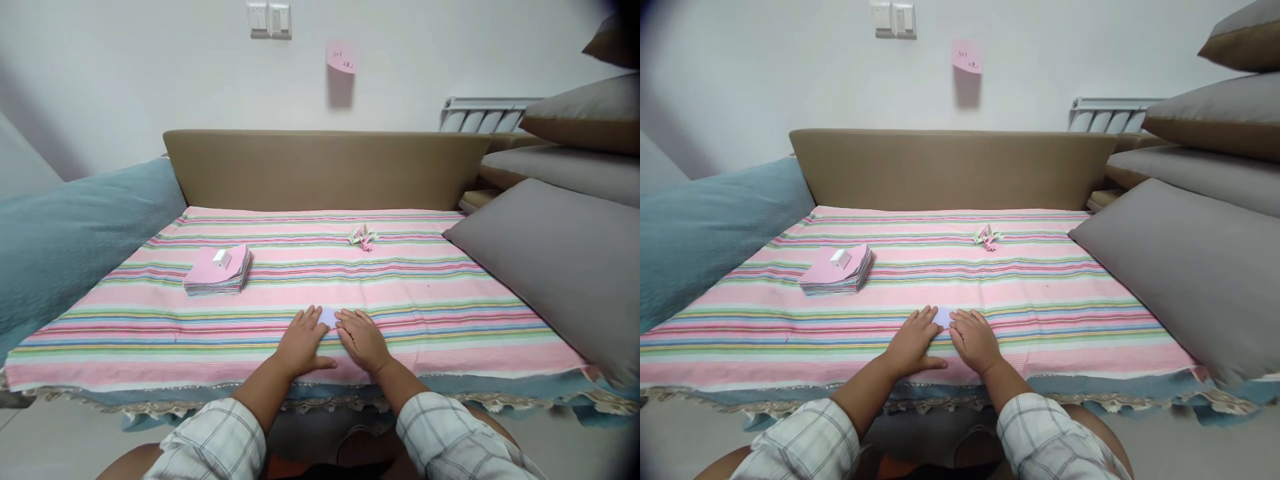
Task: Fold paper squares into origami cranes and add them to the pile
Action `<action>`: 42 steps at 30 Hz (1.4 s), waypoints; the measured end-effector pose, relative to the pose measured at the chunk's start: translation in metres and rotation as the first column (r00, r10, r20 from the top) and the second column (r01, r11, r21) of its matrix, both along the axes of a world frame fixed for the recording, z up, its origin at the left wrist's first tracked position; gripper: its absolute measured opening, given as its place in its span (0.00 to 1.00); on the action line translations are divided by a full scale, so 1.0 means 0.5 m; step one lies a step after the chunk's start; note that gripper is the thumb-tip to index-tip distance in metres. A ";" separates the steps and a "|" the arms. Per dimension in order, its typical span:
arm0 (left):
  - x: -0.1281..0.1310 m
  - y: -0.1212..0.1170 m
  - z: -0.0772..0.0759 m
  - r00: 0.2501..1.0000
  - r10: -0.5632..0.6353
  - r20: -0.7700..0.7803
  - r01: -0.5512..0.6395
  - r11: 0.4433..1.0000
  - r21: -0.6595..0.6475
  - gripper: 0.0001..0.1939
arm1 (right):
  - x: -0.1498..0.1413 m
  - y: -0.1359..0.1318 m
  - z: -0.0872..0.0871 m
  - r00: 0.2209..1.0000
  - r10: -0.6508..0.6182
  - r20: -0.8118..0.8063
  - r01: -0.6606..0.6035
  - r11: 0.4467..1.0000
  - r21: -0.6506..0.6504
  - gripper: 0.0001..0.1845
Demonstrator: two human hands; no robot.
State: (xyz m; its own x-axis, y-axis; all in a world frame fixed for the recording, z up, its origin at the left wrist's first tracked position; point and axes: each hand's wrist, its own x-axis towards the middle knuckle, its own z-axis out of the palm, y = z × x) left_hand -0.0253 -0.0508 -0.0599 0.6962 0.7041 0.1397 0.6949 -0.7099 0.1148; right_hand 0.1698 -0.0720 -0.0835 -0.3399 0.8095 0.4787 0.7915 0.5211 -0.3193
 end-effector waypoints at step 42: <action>0.002 0.047 0.031 0.981 0.068 0.181 -0.059 0.997 -0.055 0.09 | -0.004 0.036 0.021 0.983 -0.074 -0.171 0.044 0.984 -0.172 0.05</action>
State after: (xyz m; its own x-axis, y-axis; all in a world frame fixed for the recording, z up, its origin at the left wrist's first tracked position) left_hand -0.0242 -0.0275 -0.0445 0.6161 0.7549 0.2246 0.7023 -0.6557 0.2773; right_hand 0.1677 -0.0537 -0.0730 -0.2116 0.8990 0.3833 0.7428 0.4028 -0.5347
